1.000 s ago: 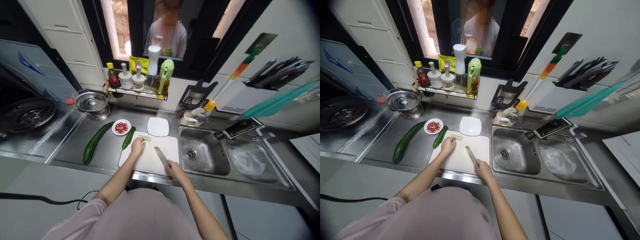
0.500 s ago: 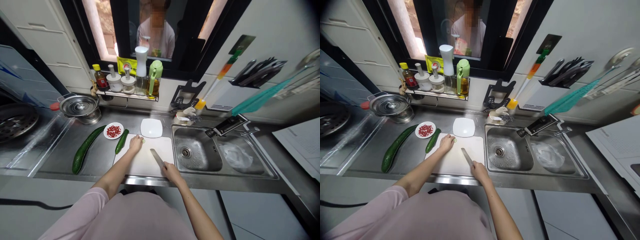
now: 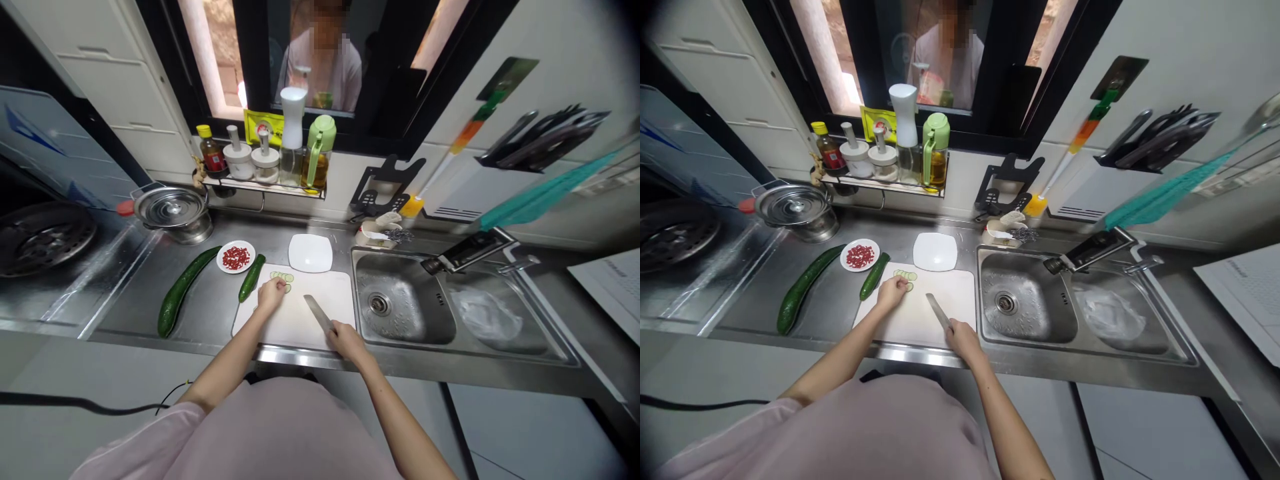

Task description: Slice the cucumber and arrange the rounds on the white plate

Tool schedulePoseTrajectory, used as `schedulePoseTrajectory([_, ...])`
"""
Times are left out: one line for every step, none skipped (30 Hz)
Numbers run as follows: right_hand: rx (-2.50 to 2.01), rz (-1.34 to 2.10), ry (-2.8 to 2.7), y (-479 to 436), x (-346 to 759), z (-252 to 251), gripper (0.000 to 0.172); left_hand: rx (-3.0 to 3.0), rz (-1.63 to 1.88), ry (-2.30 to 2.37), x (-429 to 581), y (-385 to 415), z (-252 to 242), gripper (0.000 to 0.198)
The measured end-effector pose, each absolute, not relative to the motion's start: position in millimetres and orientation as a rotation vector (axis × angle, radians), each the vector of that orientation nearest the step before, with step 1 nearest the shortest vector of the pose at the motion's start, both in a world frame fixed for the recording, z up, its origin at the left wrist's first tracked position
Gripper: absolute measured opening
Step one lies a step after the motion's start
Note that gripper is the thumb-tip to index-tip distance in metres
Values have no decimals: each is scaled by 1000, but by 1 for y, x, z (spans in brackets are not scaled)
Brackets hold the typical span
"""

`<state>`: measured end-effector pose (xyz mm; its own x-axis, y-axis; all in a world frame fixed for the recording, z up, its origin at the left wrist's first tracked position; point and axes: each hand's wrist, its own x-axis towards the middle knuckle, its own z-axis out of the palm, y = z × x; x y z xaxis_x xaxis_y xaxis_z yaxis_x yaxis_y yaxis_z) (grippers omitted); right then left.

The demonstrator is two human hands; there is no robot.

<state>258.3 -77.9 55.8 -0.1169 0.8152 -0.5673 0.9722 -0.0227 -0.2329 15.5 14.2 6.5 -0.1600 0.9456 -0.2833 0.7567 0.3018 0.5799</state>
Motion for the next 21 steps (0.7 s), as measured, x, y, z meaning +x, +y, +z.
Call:
schedulePoseTrajectory([1881, -856, 1997, -78, 257, 56, 30, 1477, 408, 1969, 12, 9, 6, 14])
schedulePoseTrajectory([1871, -852, 2009, -77, 255, 56, 30, 1452, 405, 1966, 9, 4, 5, 13])
schedulePoseTrajectory([1859, -847, 2024, -77, 254, 56, 30, 1434, 397, 1965, 6, -1, 5, 13])
schedulePoseTrajectory([1849, -841, 2038, -77, 252, 56, 29, 1423, 388, 1965, 3, -6, 5, 13])
schedulePoseTrajectory([1838, -837, 2050, -77, 250, 56, 29, 1418, 377, 1965, 1, -10, 6, 13])
schedulePoseTrajectory([1826, -833, 2061, -78, 249, 56, 28, 1415, 366, 1966, 0, -14, 6, 13])
schedulePoseTrajectory([1815, -829, 2068, -78, 247, 56, 28, 1418, 353, 1964, -1, -17, 7, 13])
schedulePoseTrajectory([1805, -821, 2073, -79, 245, 57, 28, 1424, 339, 1960, -2, -20, 8, 14])
schedulePoseTrajectory([1795, -811, 2078, -80, 242, 58, 28, 1435, 324, 1958, -2, -22, 8, 14])
schedulePoseTrajectory([1782, -796, 2083, -81, 240, 59, 28, 1450, 307, 1959, -2, -24, 9, 14])
schedulePoseTrajectory([1769, -777, 2089, -82, 238, 60, 28, 1472, 287, 1964, -2, -25, 9, 14])
schedulePoseTrajectory([1756, -758, 2093, -83, 235, 61, 28, 1502, 266, 1971, -2, -27, 8, 15])
schedulePoseTrajectory([1742, -742, 2099, -85, 233, 62, 29, 1536, 246, 1980, -2, -27, 8, 15])
schedulePoseTrajectory([1727, -728, 2107, -86, 230, 63, 29, 1570, 228, 1989, -3, -28, 7, 16])
schedulePoseTrajectory([1710, -717, 2115, -88, 228, 63, 29, 1600, 216, 1997, -4, -28, 6, 17])
schedulePoseTrajectory([1694, -707, 2126, -89, 226, 64, 30, 1623, 209, 2005, -5, -28, 4, 18])
schedulePoseTrajectory([1679, -695, 2137, -91, 223, 64, 30, 1638, 208, 2012, -7, -28, 3, 19])
schedulePoseTrajectory([1666, -681, 2150, -92, 221, 64, 30, 1645, 210, 2021, -8, -28, 2, 20])
schedulePoseTrajectory([1658, -665, 2162, -93, 219, 64, 30, 1648, 212, 2028, -10, -28, 0, 21])
schedulePoseTrajectory([1650, -651, 2171, -94, 218, 64, 30, 1650, 213, 2031, -11, -28, -1, 22])
schedulePoseTrajectory([1644, -642, 2177, -95, 216, 64, 29, 1650, 212, 2033, -13, -27, -1, 22])
